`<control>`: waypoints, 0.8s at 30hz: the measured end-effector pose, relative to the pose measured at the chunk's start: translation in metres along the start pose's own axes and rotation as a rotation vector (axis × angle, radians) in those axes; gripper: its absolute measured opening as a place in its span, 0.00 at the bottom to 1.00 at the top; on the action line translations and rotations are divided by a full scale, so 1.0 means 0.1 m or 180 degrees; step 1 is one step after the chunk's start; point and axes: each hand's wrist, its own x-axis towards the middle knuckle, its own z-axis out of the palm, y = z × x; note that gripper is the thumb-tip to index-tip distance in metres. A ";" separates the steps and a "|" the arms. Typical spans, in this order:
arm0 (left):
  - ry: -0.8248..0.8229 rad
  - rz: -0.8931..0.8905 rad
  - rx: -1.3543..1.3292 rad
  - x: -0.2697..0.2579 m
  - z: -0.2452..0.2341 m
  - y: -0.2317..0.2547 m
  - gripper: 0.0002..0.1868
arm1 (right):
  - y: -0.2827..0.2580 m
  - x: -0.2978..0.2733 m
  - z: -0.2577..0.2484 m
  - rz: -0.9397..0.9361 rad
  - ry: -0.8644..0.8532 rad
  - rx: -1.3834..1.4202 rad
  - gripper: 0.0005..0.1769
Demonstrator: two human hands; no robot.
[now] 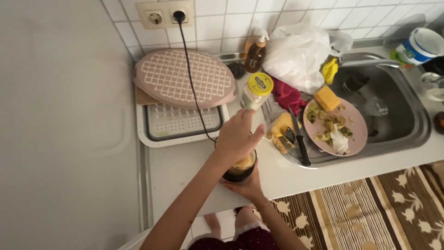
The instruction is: The person cuts a block of cheese into smaller pieces with a knife on the counter, placing pieces aside, then puts the cheese pieces into a small electric chopper cup, attaches the blade lid, and operates the chopper to blend the cheese. They handle the chopper cup and check the blended cheese at the end.
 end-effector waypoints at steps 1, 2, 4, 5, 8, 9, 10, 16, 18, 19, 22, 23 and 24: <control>-0.0021 0.0007 -0.0015 0.04 0.04 -0.01 0.29 | 0.05 -0.02 -0.14 0.0010 0.0022 -0.0010 0.65; -0.0177 0.0129 0.0464 0.06 0.06 -0.01 0.26 | 0.10 -0.05 -0.27 -0.0100 -0.0360 -0.0177 0.65; -0.0345 0.0253 0.0937 0.10 0.12 -0.07 0.24 | 0.24 -0.06 -0.50 -0.0195 -0.0737 -0.0342 0.65; -0.0444 0.0263 0.0946 0.10 0.15 -0.13 0.24 | 0.34 -0.03 -0.59 -0.0174 -0.0808 -0.0580 0.63; -0.0692 0.0025 0.0822 0.09 0.16 -0.15 0.24 | 0.05 0.12 -0.67 -0.0054 -0.0995 -0.0615 0.60; -0.0805 -0.0217 0.0702 0.10 0.15 -0.13 0.24 | -0.14 0.21 -0.65 0.0011 -0.1125 -0.0415 0.60; -0.0800 -0.0224 0.0710 0.10 0.16 -0.14 0.24 | -0.20 0.25 -0.68 0.0007 -0.1134 -0.0408 0.60; -0.0954 -0.0487 0.0714 0.13 0.21 -0.15 0.24 | -0.26 0.31 -0.76 -0.0126 -0.1326 -0.0811 0.49; -0.0913 -0.0523 0.0711 0.13 0.24 -0.16 0.25 | -0.21 0.24 -0.77 -0.0120 -0.1226 -0.1369 0.47; -0.0907 -0.0532 0.0707 0.13 0.23 -0.15 0.25 | -0.21 0.25 -0.77 -0.0118 -0.1237 -0.1370 0.47; -0.1081 -0.0595 0.0768 0.13 0.21 -0.11 0.25 | -0.27 0.24 -0.77 -0.0112 -0.1256 -0.1978 0.45; -0.1090 -0.0684 0.0698 0.12 0.21 -0.10 0.25 | -0.33 0.25 -0.74 0.0092 -0.1289 -0.2017 0.47; -0.1088 -0.0771 0.0635 0.12 0.20 -0.10 0.25 | -0.39 0.27 -0.71 0.0283 -0.1325 -0.2053 0.50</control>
